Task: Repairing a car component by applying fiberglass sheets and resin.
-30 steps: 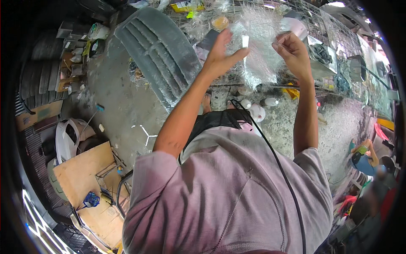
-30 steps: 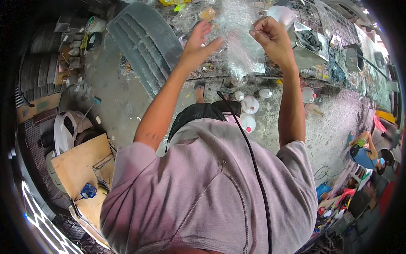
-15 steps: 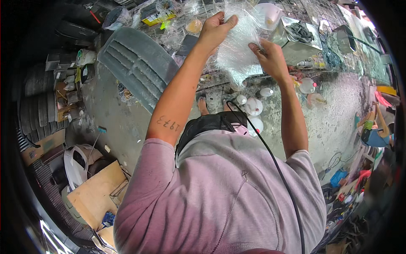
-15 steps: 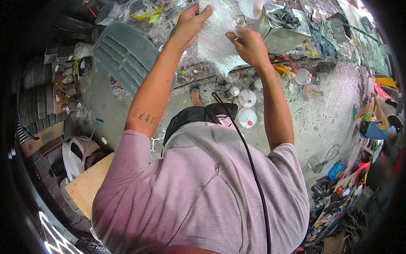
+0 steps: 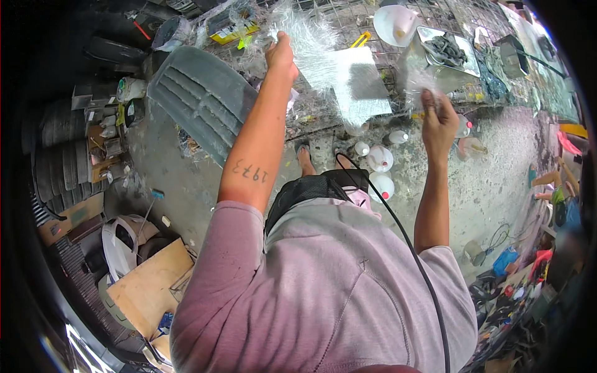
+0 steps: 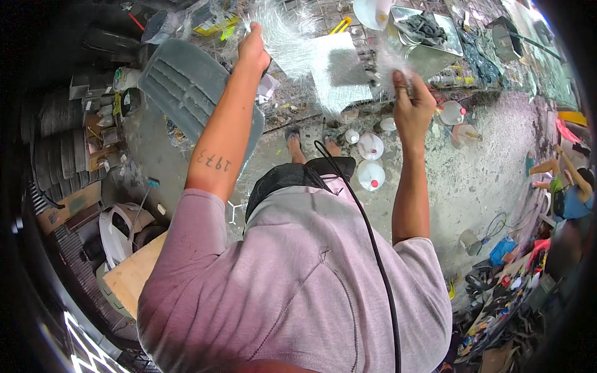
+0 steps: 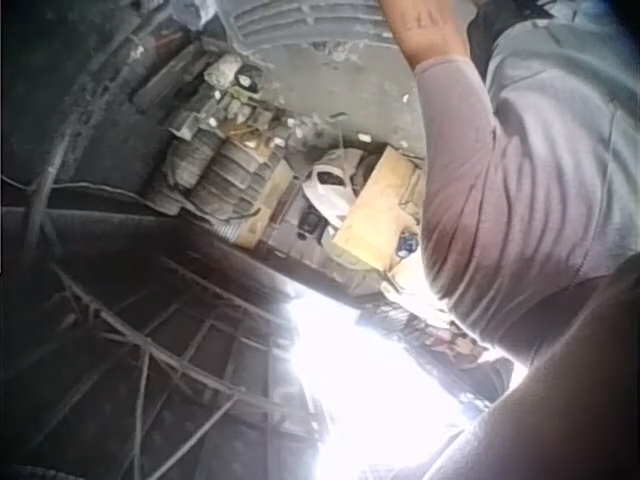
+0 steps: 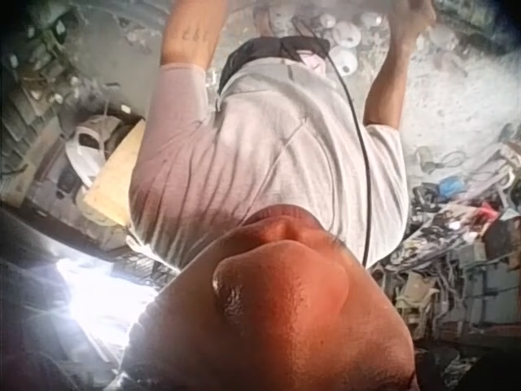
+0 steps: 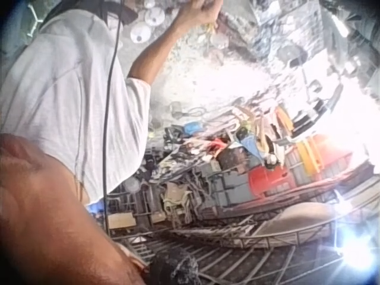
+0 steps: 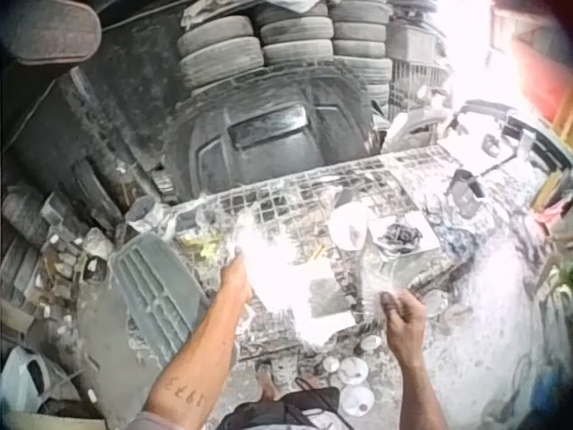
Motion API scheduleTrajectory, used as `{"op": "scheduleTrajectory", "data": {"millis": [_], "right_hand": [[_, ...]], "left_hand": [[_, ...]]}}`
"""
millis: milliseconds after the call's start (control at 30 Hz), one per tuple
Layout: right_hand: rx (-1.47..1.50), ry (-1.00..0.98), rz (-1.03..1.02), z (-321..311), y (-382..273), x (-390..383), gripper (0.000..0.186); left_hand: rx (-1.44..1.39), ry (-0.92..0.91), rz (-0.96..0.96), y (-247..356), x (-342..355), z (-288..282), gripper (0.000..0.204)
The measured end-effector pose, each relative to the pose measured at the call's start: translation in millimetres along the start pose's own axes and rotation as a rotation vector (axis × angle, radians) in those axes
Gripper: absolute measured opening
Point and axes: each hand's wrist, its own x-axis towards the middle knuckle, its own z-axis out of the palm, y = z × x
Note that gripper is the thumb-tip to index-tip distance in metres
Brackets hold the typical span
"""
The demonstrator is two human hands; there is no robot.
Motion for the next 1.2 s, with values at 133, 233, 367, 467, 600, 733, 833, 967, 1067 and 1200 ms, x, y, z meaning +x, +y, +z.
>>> {"op": "scheduleTrajectory", "data": {"millis": [133,233,367,467,600,733,833,967,1067,1200], "right_hand": [[0.218,0.041,0.064,-13,-3,4,0.018],[0.255,-0.006,0.088,-8,-8,4,0.022],[0.306,-0.057,0.136,4,-10,-2,0.025],[0.344,-0.04,0.207,10,-8,-7,0.022],[0.37,-0.009,0.243,23,-6,-11,0.02],[0.464,0.051,0.307,52,-2,-23,0.017],[0.37,-0.02,0.265,67,10,-34,0.015],[0.258,-0.153,0.32,62,28,-42,0.013],[0.309,-0.263,0.35,57,38,-48,0.012],[0.269,-0.279,0.379,55,41,-54,0.015]], "left_hand": [[-0.177,-0.171,-0.183,-46,-7,5,0.052],[-0.252,-0.212,-0.221,-70,-23,26,0.05],[-0.242,-0.169,-0.252,-72,-46,40,0.06],[0.283,-0.048,-0.268,-65,-68,43,0.085],[0.65,-0.098,-0.154,-54,-103,42,0.112],[0.36,-0.492,-0.067,-64,-155,40,0.068],[0.348,-0.547,-0.092,-69,-172,32,0.022],[0.384,-0.384,-0.056,-58,-170,5,0.02],[0.485,-0.346,-0.007,-49,-168,-26,0.022],[0.545,-0.252,0.022,-50,-175,-56,0.021]]}}
